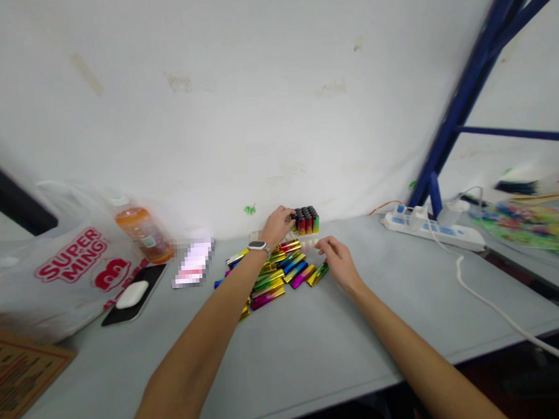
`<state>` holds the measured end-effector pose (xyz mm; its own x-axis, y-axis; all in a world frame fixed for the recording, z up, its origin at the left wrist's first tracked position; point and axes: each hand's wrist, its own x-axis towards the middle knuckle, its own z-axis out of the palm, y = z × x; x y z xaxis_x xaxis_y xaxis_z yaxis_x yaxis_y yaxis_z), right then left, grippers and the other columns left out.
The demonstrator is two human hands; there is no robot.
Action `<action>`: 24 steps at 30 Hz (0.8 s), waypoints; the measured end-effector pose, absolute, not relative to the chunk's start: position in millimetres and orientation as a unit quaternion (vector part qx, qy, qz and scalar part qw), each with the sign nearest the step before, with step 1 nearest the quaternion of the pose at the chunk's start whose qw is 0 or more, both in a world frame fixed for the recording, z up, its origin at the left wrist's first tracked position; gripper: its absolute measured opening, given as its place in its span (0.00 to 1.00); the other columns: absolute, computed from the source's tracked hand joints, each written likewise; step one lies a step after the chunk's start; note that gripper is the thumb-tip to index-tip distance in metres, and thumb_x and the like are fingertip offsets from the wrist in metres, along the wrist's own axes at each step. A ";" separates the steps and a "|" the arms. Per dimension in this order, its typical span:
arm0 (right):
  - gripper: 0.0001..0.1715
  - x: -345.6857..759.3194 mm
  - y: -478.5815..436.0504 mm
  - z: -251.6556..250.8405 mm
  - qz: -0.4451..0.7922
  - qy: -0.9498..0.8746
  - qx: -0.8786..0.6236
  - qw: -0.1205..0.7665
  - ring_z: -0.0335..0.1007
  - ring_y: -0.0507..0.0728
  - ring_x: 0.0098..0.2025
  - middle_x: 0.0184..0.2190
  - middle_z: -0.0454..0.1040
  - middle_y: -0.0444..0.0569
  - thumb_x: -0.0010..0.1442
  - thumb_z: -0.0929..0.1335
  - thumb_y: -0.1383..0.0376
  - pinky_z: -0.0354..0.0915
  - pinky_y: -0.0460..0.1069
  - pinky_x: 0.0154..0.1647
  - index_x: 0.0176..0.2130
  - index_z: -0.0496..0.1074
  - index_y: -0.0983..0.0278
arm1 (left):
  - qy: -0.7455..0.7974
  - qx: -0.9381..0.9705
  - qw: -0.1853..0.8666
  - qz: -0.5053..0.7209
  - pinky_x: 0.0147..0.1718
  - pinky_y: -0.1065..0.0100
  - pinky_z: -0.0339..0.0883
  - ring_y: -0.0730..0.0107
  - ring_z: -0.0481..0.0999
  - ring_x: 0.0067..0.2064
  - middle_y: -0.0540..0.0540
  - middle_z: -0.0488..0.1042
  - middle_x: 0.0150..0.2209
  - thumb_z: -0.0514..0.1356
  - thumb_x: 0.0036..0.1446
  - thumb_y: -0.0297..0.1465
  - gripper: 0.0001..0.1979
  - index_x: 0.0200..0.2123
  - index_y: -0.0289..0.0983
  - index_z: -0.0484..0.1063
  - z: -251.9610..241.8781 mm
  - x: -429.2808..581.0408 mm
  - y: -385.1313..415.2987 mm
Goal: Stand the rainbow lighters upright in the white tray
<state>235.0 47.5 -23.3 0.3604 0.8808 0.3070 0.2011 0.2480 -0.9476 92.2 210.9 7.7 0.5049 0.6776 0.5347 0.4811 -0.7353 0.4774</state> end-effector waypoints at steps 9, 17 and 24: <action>0.15 249.9 31.1 -26.7 0.146 -0.662 -0.592 0.436 0.65 0.56 0.39 0.37 0.68 0.48 0.48 0.62 0.73 0.61 0.50 0.42 0.37 0.71 0.63 | 0.363 0.895 -0.048 0.255 0.43 0.64 0.69 0.63 0.74 0.44 0.42 0.71 0.47 0.51 0.63 0.28 0.17 0.54 0.39 0.69 11.5 83.1 187.3; 0.17 243.5 10.1 -10.6 0.042 -0.625 -0.742 0.239 0.66 0.62 0.43 0.39 0.70 0.55 0.55 0.66 0.56 0.59 0.53 0.45 0.40 0.72 0.65 | 0.394 0.873 -0.098 0.271 0.47 0.59 0.69 0.58 0.70 0.49 0.38 0.68 0.51 0.52 0.61 0.28 0.21 0.57 0.35 0.64 19.6 77.1 161.4; 0.26 232.9 18.3 -8.1 0.051 -0.597 -0.789 0.137 0.71 0.65 0.43 0.37 0.77 0.61 0.57 0.63 0.48 0.57 0.57 0.45 0.31 0.78 0.66 | 0.342 0.865 -0.002 0.367 0.48 0.61 0.68 0.62 0.72 0.47 0.43 0.70 0.44 0.55 0.60 0.27 0.07 0.41 0.38 0.70 -0.7 70.1 108.9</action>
